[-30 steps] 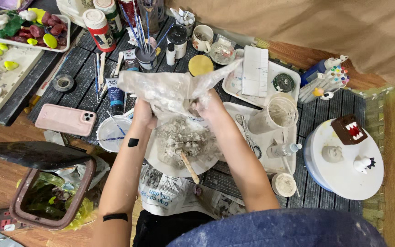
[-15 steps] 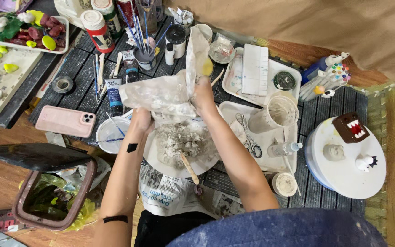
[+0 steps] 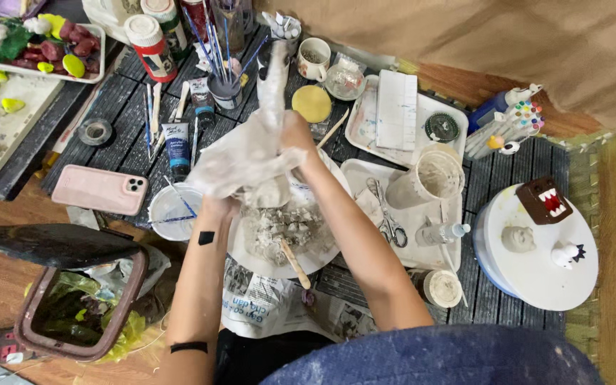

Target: The person kneads and mixes a grey clay-like material on a white plate using both hands. They briefly lift a plastic bag containing more material and then continue kneading the mixture on the plate.

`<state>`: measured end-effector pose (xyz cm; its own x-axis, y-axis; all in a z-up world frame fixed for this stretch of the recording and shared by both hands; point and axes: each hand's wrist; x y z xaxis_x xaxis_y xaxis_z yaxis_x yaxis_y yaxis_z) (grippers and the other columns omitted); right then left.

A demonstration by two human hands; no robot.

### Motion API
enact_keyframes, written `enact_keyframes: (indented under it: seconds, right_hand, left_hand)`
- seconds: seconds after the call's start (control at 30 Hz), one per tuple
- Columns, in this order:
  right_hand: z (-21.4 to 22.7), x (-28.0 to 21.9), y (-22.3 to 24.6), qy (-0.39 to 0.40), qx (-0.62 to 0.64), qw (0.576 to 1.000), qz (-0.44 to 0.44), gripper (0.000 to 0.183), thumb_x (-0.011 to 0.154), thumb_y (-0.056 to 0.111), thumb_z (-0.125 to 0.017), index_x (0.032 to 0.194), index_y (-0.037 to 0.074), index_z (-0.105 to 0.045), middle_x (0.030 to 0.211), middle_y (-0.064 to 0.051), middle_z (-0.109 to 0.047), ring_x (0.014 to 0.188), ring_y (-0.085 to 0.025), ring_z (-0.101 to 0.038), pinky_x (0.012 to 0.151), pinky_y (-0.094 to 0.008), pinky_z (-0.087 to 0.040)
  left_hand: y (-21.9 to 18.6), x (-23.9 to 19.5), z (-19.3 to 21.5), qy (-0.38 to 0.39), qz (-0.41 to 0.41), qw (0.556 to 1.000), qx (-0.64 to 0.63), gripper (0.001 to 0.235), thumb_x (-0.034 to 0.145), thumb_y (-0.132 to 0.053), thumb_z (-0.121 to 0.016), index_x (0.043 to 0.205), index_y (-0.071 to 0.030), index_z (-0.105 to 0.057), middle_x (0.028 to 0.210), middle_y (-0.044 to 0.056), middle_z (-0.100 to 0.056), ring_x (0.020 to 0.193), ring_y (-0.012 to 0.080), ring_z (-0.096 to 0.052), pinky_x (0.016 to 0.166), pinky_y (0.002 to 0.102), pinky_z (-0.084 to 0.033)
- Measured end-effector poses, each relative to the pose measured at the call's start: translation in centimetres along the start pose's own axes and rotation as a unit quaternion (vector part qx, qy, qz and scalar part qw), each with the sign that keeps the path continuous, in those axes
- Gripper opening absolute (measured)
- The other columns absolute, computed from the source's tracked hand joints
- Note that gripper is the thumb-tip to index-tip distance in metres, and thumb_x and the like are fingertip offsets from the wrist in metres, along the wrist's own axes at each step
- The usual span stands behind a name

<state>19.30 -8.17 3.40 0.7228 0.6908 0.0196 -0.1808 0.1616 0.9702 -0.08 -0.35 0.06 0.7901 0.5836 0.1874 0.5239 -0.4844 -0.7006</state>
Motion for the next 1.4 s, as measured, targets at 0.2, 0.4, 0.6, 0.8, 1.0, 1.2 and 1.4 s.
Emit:
enact_keyframes:
  seconds: [0.2, 0.4, 0.6, 0.8, 1.0, 1.2, 1.4]
  right_hand:
    - [0.7, -1.0, 4.2, 0.039, -0.064, 0.975, 0.208, 0.029, 0.088, 0.019, -0.075, 0.109, 0.000, -0.067, 0.092, -0.016, -0.073, 0.082, -0.025, -0.073, 0.074, -0.038, -0.056]
    - [3.9, -12.5, 7.9, 0.029, -0.127, 0.977, 0.168, 0.026, 0.107, 0.010, -0.056, 0.132, 0.002, -0.055, 0.109, -0.015, -0.072, 0.101, -0.023, -0.072, 0.088, -0.039, -0.057]
    - [2.4, -12.5, 7.3, -0.032, -0.290, 0.944, 0.155, 0.059, 0.070, 0.003, -0.069, 0.127, -0.003, -0.055, 0.109, -0.022, -0.070, 0.098, -0.037, -0.070, 0.083, -0.041, -0.058]
    - [2.3, -12.1, 2.9, -0.044, -0.332, 0.914, 0.229, 0.029, 0.080, -0.001, -0.069, 0.108, 0.007, -0.068, 0.104, -0.014, -0.072, 0.092, -0.034, -0.067, 0.085, -0.044, -0.051]
    - [3.0, -11.2, 1.0, -0.056, -0.147, 0.971, 0.183, 0.020, 0.077, 0.003, -0.066, 0.089, 0.001, -0.050, 0.079, -0.011, -0.052, 0.076, -0.031, -0.056, 0.071, -0.039, -0.046]
    - [4.1, -12.1, 1.1, -0.017, -0.060, 0.976, 0.207, 0.040, 0.091, 0.009, -0.060, 0.130, 0.002, -0.060, 0.094, -0.006, -0.070, 0.084, -0.016, -0.067, 0.081, -0.031, -0.054]
    - [4.7, -10.6, -1.6, 0.035, 0.107, 0.979, 0.172, 0.036, 0.095, 0.005, -0.056, 0.130, 0.003, -0.059, 0.107, -0.002, -0.069, 0.091, -0.008, -0.063, 0.079, -0.023, -0.054]
  left_hand:
    - [0.7, -2.4, -1.7, -0.136, -0.084, 0.986, 0.035, 0.049, 0.098, -0.040, -0.058, 0.128, -0.002, -0.062, 0.122, 0.015, -0.068, 0.109, 0.0229, -0.071, 0.093, 0.036, -0.061]
    - [-2.3, -2.0, -3.8, -0.169, -0.291, 0.861, 0.382, 0.049, 0.103, -0.037, -0.062, 0.124, 0.007, -0.061, 0.110, 0.013, -0.066, 0.098, 0.0174, -0.066, 0.085, 0.032, -0.053]
    - [-2.7, -3.7, -7.7, -0.123, -0.280, 0.856, 0.416, 0.037, 0.101, -0.025, -0.064, 0.116, 0.009, -0.066, 0.100, 0.008, -0.070, 0.092, 0.0140, -0.065, 0.083, 0.028, -0.052]
    - [-3.7, -2.9, -7.7, -0.123, -0.159, 0.930, 0.307, 0.032, 0.099, -0.020, -0.060, 0.109, 0.007, -0.071, 0.088, 0.001, -0.070, 0.078, 0.0075, -0.062, 0.068, 0.024, -0.049]
    - [-3.7, -1.7, -7.2, -0.088, -0.122, 0.941, 0.303, 0.034, 0.098, -0.021, -0.058, 0.107, 0.007, -0.074, 0.087, 0.001, -0.072, 0.078, 0.0065, -0.062, 0.068, 0.024, -0.050]
    - [-2.8, -0.1, -5.7, -0.061, -0.076, 0.958, 0.271, 0.025, 0.096, -0.014, -0.061, 0.104, 0.007, -0.074, 0.090, 0.004, -0.072, 0.078, 0.0106, -0.065, 0.068, 0.027, -0.053]
    - [-2.5, 2.3, -4.7, -0.091, 0.059, 0.994, 0.003, 0.032, 0.101, -0.019, -0.053, 0.127, -0.002, -0.055, 0.114, 0.012, -0.068, 0.098, 0.0210, -0.072, 0.082, 0.035, -0.062]
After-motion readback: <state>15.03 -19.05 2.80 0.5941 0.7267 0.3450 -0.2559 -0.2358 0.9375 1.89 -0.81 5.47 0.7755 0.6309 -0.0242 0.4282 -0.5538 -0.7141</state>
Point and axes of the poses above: each hand's wrist, its own x-axis towards the middle knuckle, its own z-axis out of the back of the hand, y = z × x
